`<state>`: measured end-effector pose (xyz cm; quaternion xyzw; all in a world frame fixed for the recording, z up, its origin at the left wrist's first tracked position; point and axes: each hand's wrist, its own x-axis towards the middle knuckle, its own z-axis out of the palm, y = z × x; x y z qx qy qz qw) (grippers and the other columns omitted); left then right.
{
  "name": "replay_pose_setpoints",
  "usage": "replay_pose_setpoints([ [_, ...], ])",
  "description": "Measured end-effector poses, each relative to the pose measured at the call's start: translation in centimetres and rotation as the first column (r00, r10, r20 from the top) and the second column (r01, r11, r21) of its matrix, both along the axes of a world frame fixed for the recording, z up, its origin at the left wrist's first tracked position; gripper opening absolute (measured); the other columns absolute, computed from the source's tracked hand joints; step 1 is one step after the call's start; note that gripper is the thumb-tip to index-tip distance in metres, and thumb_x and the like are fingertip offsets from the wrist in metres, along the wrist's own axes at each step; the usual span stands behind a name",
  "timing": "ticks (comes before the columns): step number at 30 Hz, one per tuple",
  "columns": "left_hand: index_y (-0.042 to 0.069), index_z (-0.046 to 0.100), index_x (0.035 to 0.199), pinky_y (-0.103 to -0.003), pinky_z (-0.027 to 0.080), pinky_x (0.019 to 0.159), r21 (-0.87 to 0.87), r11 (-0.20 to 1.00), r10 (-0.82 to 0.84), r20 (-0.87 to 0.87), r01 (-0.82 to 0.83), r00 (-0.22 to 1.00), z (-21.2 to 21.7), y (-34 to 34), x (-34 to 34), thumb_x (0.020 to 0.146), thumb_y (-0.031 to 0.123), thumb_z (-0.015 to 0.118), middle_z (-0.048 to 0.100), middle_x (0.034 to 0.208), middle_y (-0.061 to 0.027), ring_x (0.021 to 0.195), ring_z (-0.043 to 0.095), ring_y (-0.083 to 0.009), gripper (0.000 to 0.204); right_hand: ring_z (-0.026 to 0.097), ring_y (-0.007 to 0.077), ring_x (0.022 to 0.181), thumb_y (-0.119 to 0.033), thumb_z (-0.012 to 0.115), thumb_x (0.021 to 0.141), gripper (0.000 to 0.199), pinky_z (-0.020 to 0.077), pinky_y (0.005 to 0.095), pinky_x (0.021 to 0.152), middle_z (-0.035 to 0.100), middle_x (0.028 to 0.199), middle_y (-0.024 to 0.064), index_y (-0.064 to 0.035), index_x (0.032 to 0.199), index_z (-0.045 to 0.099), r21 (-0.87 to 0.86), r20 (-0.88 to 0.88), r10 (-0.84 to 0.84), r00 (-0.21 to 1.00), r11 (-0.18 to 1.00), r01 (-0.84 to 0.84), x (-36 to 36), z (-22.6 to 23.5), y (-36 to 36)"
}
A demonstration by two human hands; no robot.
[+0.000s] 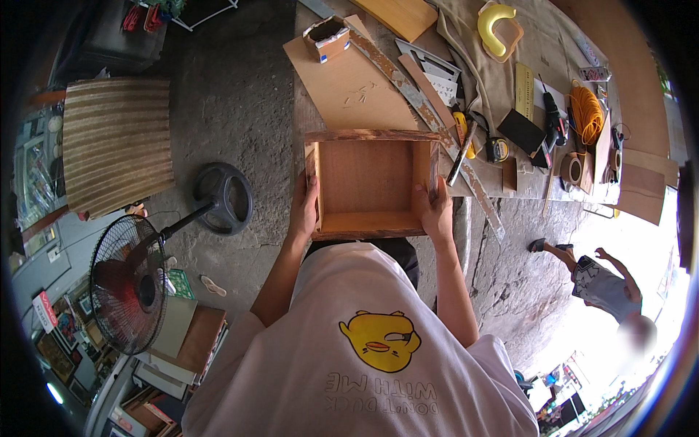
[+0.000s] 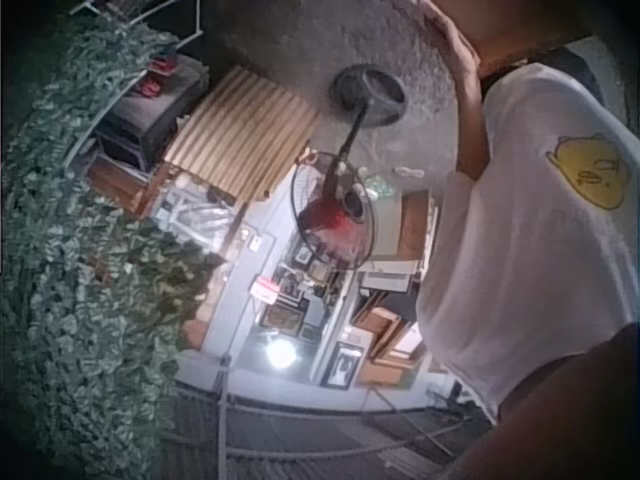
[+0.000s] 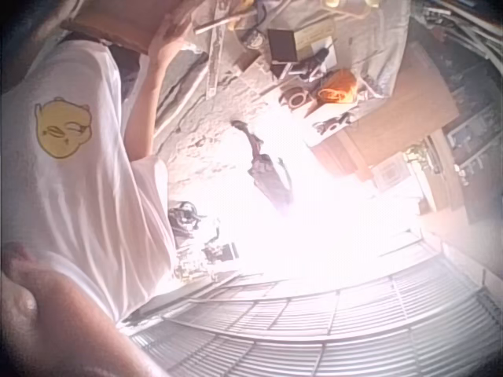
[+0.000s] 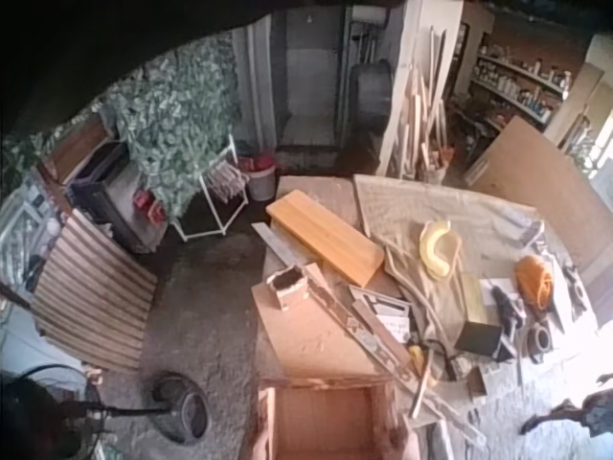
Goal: The person assembles a small wooden box by hand, aligning and fitting the side panels and base together. They repeatedly open and close the box to check fit, then use a hammer to tap the joints into place. The person handles the wooden box and a hammer throughout the clip.
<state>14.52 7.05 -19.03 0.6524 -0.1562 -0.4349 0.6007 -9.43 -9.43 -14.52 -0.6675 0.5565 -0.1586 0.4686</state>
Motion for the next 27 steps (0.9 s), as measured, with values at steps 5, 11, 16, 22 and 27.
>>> replay_pose_setpoints([
  [5,-0.004,0.035,0.153,-0.036,0.030,0.117,-0.023,1.000,0.014,-0.027,-0.015,1.000,-0.3,0.0,0.0,0.107,0.045,0.047,0.044,0.151,-0.0187,0.140,0.040,-0.0265,0.067,0.071,0.0371,0.091,-0.026,0.065,0.098,0.042,0.0529,0.0431,0.079,0.070,0.098,0.0235,-0.0052,0.133,0.056,0.021,-0.008,0.004,1.000,1.000,-0.003,0.0,0.2,-0.1],
  [11,-0.003,0.040,0.149,-0.035,0.035,0.111,-0.017,1.000,-0.001,-0.067,0.000,0.998,-0.3,0.2,0.1,0.107,0.045,0.048,0.050,0.143,-0.0164,0.131,0.046,-0.0238,0.064,0.072,0.0375,0.094,-0.027,0.065,0.098,0.043,0.0532,0.0429,0.080,0.071,0.099,0.0245,-0.0052,0.134,0.055,0.008,0.008,0.001,1.000,1.000,-0.001,-0.2,-0.4,0.0],
  [16,-0.002,0.041,0.148,-0.035,0.036,0.110,-0.009,1.000,0.020,-0.058,-0.020,0.998,0.1,0.1,0.0,0.107,0.046,0.049,0.051,0.141,-0.0152,0.128,0.047,-0.0223,0.063,0.072,0.0388,0.093,-0.028,0.065,0.098,0.045,0.0534,0.0436,0.079,0.071,0.098,0.0251,-0.0055,0.135,0.054,-0.003,-0.030,0.021,0.999,1.000,-0.021,0.1,0.4,-0.1],
  [22,-0.002,0.043,0.147,-0.034,0.036,0.109,-0.058,0.998,0.009,-0.041,-0.011,0.999,-0.6,0.1,0.1,0.107,0.044,0.050,0.052,0.139,-0.0136,0.127,0.048,-0.0210,0.061,0.071,0.0391,0.092,-0.027,0.065,0.098,0.042,0.0529,0.0441,0.078,0.070,0.096,0.0245,-0.0053,0.133,0.056,-0.028,0.006,0.009,1.000,1.000,-0.009,-0.1,-0.1,0.0],
  [27,-0.002,0.044,0.146,-0.034,0.035,0.110,-0.043,0.999,0.001,-0.001,-0.001,1.000,-1.0,0.3,0.2,0.107,0.044,0.050,0.053,0.140,-0.0133,0.128,0.048,-0.0212,0.061,0.070,0.0351,0.088,-0.025,0.066,0.098,0.040,0.0525,0.0417,0.077,0.070,0.093,0.0224,-0.0048,0.130,0.056,-0.008,0.010,-0.002,1.000,1.000,0.003,-0.1,-0.3,0.0],
])
